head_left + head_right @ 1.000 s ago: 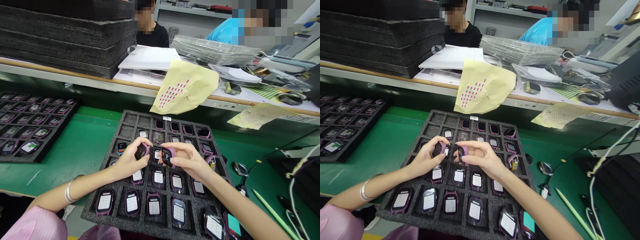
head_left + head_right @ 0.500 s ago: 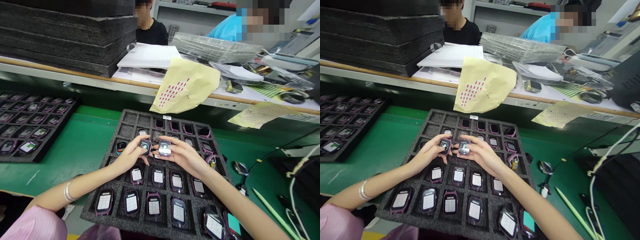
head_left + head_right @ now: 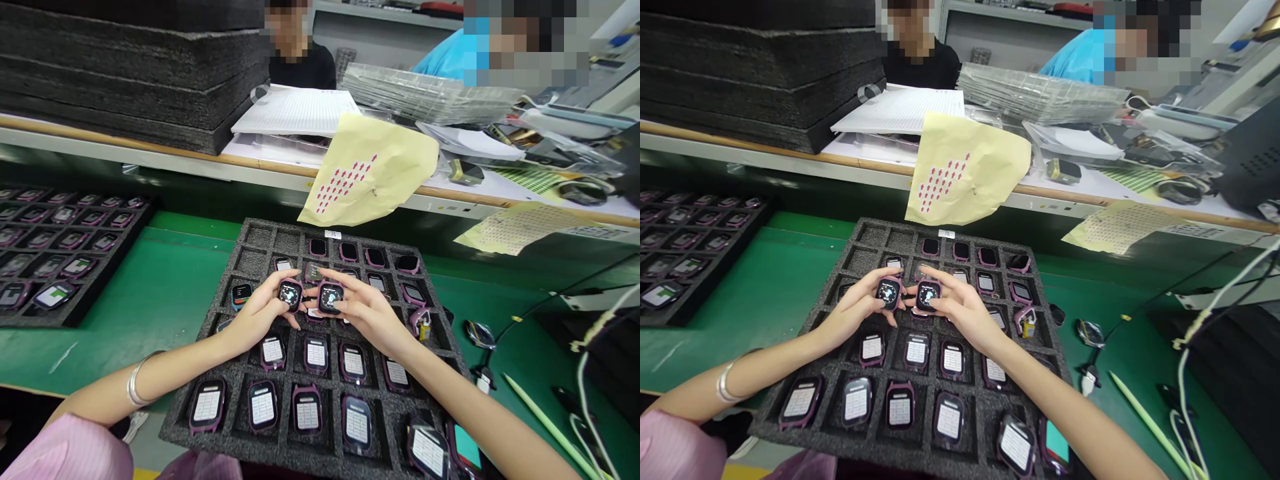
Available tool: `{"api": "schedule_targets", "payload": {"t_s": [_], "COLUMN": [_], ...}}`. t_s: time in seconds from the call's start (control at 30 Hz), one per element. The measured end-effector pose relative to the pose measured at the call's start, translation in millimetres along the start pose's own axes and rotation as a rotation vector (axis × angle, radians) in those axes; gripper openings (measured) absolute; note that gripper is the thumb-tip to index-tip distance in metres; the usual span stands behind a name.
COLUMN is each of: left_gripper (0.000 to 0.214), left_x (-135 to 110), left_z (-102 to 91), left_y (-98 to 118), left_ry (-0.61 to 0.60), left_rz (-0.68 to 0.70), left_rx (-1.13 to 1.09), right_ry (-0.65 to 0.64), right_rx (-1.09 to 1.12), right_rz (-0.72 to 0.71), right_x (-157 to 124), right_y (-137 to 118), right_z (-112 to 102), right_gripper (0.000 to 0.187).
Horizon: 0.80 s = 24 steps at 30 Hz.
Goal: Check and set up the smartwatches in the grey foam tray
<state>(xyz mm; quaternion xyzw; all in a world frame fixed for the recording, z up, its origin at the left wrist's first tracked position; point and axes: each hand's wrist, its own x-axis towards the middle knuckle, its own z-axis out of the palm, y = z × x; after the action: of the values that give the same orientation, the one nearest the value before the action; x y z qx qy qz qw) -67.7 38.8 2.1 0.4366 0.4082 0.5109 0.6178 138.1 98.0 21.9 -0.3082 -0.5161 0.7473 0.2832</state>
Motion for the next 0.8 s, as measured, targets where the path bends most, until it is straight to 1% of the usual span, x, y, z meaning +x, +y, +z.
{"api": "schedule_targets", "payload": {"t_s": [0.17,0.3,0.37,0.43,0.53,0.57,0.6,0.63,0.7,0.77,0.8], "left_gripper": [0.054,0.054,0.053,0.053,0.052,0.053,0.053,0.053,0.053,0.052,0.051], "left_x": [-1,-1,-2,-2,-1,-1,0,0,1,1,2], "left_z": [-1.8,-1.7,-1.5,-1.1,-0.3,-0.1,0.1,0.3,0.4,0.6,0.7], "left_y": [-1,0,0,-1,-2,-2,-3,-3,-3,-3,-4], "left_ry": [-0.026,-0.046,-0.06,-0.059,-0.03,-0.017,-0.003,0.013,0.035,0.042,0.044], "left_rz": [0.022,0.035,0.041,0.053,0.099,0.119,0.14,0.161,0.189,0.202,0.205], "left_rx": [0.052,0.069,0.067,0.052,0.013,-0.001,-0.013,-0.022,-0.032,-0.034,-0.035], "right_ry": [0.01,0.052,0.064,0.027,-0.075,-0.1,-0.115,-0.117,-0.093,0.014,0.052], "right_rx": [-0.145,-0.226,-0.244,-0.222,-0.172,-0.187,-0.235,-0.328,-0.653,-1.151,-1.234], "right_rz": [-0.058,-0.124,-0.127,-0.111,-0.108,-0.119,-0.138,-0.171,-0.28,-0.451,-0.48], "right_x": [-1,-2,-3,-3,0,4,10,18,41,71,87], "right_y": [1,-1,-2,-1,-1,-2,-4,-6,-11,-15,-15], "right_z": [-3,1,4,6,5,3,0,-3,-10,-15,-17], "right_gripper": [0.049,0.042,0.04,0.046,0.066,0.067,0.064,0.059,0.05,0.049,0.047]}}
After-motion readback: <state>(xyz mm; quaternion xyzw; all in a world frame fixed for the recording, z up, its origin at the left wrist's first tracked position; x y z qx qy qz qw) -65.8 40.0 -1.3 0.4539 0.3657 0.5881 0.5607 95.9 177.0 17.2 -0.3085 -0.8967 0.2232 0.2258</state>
